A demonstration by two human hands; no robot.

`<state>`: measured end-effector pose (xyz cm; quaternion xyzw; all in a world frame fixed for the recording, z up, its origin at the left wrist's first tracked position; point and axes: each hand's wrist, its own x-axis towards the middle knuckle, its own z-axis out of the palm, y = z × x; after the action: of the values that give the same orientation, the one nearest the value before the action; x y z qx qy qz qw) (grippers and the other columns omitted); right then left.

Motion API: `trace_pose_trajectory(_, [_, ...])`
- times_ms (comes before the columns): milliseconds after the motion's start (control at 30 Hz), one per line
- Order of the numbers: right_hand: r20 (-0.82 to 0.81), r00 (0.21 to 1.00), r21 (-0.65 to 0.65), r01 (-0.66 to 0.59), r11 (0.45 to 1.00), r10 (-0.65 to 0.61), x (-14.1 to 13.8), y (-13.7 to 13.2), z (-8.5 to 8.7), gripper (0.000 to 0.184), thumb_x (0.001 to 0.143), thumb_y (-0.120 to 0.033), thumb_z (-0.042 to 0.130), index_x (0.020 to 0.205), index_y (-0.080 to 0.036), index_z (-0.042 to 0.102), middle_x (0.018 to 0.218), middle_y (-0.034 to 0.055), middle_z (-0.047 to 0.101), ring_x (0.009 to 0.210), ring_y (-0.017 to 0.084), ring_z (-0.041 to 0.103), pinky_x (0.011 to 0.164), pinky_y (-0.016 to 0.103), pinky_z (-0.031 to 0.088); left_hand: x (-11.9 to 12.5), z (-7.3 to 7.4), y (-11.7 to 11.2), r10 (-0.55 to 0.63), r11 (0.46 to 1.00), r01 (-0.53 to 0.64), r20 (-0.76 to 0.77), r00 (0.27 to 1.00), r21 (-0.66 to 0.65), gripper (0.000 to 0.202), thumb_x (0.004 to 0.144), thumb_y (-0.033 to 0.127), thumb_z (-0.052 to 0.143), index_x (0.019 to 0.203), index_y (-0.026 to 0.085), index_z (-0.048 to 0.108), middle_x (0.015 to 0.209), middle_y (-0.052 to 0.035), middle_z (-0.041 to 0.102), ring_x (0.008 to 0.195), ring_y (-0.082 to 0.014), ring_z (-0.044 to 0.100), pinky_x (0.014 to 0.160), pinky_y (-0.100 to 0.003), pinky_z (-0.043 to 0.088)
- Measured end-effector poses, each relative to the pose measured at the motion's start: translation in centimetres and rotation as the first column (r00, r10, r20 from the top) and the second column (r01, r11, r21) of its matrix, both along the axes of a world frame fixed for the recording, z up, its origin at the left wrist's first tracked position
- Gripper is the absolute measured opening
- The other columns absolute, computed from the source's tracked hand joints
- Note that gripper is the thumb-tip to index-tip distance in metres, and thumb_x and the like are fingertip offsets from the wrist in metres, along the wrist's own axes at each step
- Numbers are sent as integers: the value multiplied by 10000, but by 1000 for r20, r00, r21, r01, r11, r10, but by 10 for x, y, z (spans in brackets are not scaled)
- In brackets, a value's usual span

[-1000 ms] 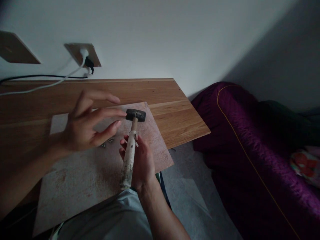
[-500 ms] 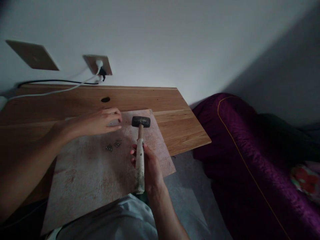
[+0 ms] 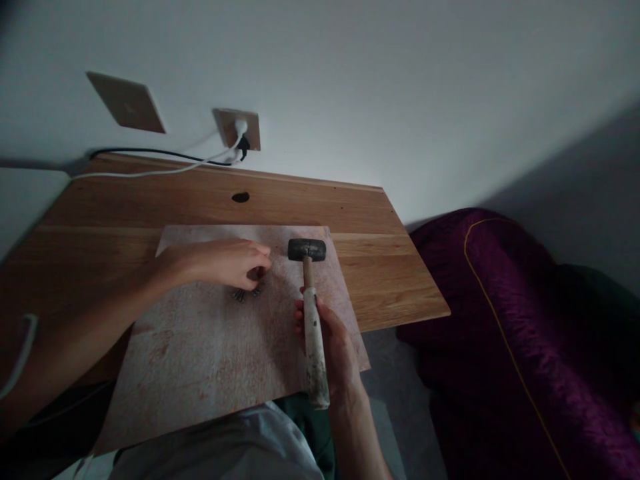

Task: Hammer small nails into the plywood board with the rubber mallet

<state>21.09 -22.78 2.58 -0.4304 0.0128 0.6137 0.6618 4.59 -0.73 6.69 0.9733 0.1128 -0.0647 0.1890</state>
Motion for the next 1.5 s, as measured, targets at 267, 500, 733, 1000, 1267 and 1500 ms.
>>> trace_pose_trajectory(267, [-76,997,117,-24,993,33,8,3,11,363,883,-253,791,1187,-60,746,805,0,673,645,79,605,552,170,519,4,-2,-2,23,997,-24,9,1000,75,55,813,145,673,780,185,691,904,-61,707,771,-195,623,727,-337,462])
trace_pose_trajectory(500, [-36,998,121,-42,992,47,25,-9,20,385,863,-257,808,1203,-96,723,795,-17,627,658,81,593,581,177,531,-3,-16,23,55,987,-102,325,944,127,68,866,146,661,816,181,689,1095,-74,676,909,-179,644,856,-305,478])
trace_pose_trajectory(733, [35,999,83,-3,997,0,16,-17,24,402,786,-286,897,1142,-164,756,759,-34,638,616,86,559,549,181,522,35,-21,42,181,979,-114,455,872,-170,58,864,118,660,852,168,686,847,-26,713,761,-143,644,776,-277,464])
trace_pose_trajectory(1000, [177,984,-145,4,989,22,5,-15,-1,513,648,-470,1008,1042,-190,834,962,59,821,872,216,768,738,295,632,69,-63,46,334,929,-147,600,727,-340,263,928,98,666,1172,170,734,904,-31,785,814,-151,721,778,-253,501])
trace_pose_trajectory(1267, [40,999,31,11,999,-13,31,-11,2,377,716,-346,972,998,-145,823,832,17,769,701,111,700,609,194,590,62,-87,36,327,936,-149,632,702,-318,197,946,90,641,1097,182,728,952,-35,793,831,-156,735,797,-256,534])
trace_pose_trajectory(1500, [110,991,87,67,994,-76,38,-9,10,396,718,-346,967,1026,-154,809,795,-16,700,664,81,623,472,135,498,63,-82,32,185,980,-187,637,748,-65,200,988,143,636,1137,205,754,1047,-63,792,972,-196,738,933,-318,546])
